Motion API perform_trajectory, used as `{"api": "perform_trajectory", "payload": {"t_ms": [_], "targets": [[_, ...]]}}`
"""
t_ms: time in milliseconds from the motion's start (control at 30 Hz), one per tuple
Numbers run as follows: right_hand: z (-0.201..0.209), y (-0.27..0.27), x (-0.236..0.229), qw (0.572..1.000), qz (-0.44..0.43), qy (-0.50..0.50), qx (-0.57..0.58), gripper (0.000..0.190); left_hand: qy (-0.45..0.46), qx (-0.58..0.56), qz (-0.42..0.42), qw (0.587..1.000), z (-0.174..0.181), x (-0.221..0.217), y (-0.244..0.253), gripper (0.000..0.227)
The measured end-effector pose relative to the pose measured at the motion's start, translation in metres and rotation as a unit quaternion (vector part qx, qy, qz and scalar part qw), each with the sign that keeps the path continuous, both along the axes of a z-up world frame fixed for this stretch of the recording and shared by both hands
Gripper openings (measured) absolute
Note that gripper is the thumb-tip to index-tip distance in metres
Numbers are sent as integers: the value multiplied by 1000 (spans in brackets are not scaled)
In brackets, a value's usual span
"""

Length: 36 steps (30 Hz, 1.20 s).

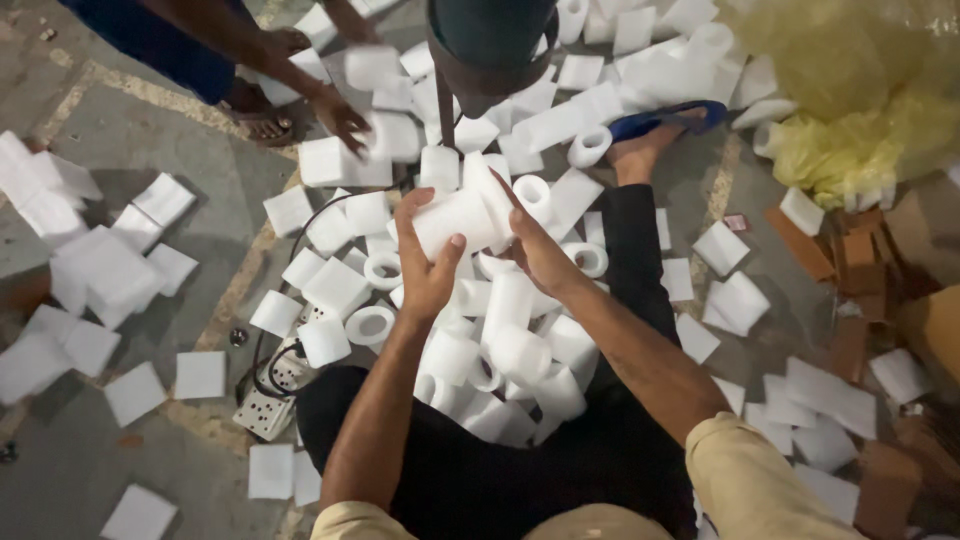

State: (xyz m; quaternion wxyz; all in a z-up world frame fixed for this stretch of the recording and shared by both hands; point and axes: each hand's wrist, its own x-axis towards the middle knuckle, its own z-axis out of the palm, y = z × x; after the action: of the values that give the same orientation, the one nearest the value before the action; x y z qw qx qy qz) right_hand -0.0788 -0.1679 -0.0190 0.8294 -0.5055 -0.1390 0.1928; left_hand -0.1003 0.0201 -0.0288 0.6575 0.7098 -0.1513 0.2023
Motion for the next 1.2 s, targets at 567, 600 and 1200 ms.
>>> {"api": "perform_trajectory", "payload": {"t_ms": [567, 600, 1200], "targets": [[-22, 17, 118, 985, -158, -27, -59, 48, -49, -73, 93, 992, 20, 105, -1, 54], [-22, 16, 115, 982, -167, -30, -86, 50, -58, -62, 96, 992, 17, 106, -3, 54], [-89, -122, -79, 902, -30, 42, -428, 35, 287, 282, -195, 894, -31, -21, -17, 47]]}}
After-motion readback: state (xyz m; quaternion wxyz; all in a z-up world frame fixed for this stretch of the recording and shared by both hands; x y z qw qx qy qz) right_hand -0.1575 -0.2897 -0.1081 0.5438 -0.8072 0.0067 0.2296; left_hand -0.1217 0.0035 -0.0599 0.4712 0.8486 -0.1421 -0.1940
